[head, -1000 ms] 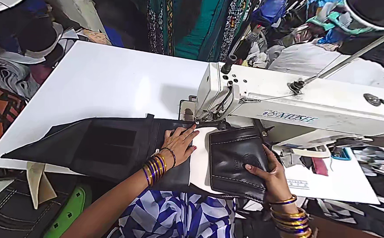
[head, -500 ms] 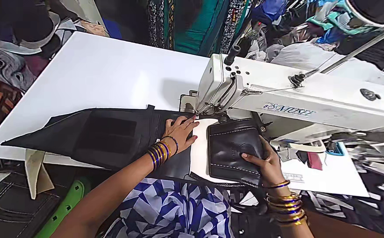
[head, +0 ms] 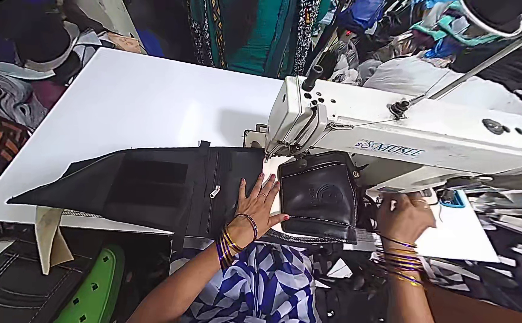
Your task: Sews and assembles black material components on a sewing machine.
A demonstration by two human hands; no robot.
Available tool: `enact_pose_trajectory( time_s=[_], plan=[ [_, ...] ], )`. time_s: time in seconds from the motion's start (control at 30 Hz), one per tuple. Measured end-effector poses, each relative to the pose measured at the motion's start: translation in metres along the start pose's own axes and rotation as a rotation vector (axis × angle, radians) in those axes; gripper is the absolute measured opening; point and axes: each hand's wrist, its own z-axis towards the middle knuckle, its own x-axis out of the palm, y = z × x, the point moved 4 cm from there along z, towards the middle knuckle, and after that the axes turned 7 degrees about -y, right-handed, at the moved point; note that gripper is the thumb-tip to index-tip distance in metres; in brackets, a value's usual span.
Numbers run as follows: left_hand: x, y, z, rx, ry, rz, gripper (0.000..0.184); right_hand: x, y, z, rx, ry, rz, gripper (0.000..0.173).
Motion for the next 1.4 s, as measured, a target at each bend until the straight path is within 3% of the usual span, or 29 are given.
enact_pose_trajectory(
  time_s=[0.2, 0.33, 0.43, 0.5, 0.57, 0.63, 0.7, 0.77, 1.1, 1.3, 1.4],
  plan=[
    [0.004, -0.003, -0.014, 0.027, -0.032, 0.021, 0.090, 0.010, 0.005, -0.004, 0.058, -0.001, -0.010, 0.024],
    [0.007, -0.007, -0.022, 0.016, -0.014, 0.031, 0.091, -0.011, 0.007, 0.005, 0.025, 0.139, 0.020, 0.026],
    [0.005, -0.009, -0.018, 0.008, -0.018, 0.002, 0.090, -0.056, 0.058, -0.017, -0.269, 0.127, 0.340, 0.026],
    [-0.007, -0.006, -0.018, 0.022, 0.028, -0.085, 0.083, -0.067, 0.113, -0.067, -0.498, 0.242, 0.615, 0.028],
    [-0.028, 0.007, -0.026, 0.151, 0.113, -0.206, 0.061, -0.052, 0.152, -0.118, -0.658, 0.298, 0.654, 0.026],
    [-0.031, 0.028, -0.046, 0.422, 0.136, -0.269, 0.045, -0.034, 0.159, -0.143, -0.708, 0.214, 0.598, 0.026],
    [-0.020, 0.044, -0.069, 0.599, 0.004, -0.171, 0.046, -0.026, 0.154, -0.144, -0.705, 0.200, 0.600, 0.029],
    [-0.010, 0.051, -0.079, 0.662, -0.175, -0.044, 0.038, -0.023, 0.152, -0.143, -0.692, 0.203, 0.613, 0.030],
    [-0.017, 0.052, -0.035, 0.588, -0.312, -0.011, 0.036, 0.006, 0.159, -0.099, -0.757, 0.146, 0.612, 0.029],
    [-0.036, 0.060, -0.005, 0.492, -0.076, -0.059, 0.037, 0.026, 0.173, -0.081, -0.719, 0.105, 0.568, 0.036],
    [-0.042, 0.066, 0.009, 0.484, -0.036, -0.093, 0.038, 0.035, 0.181, -0.072, -0.691, 0.126, 0.552, 0.036]
  ],
)
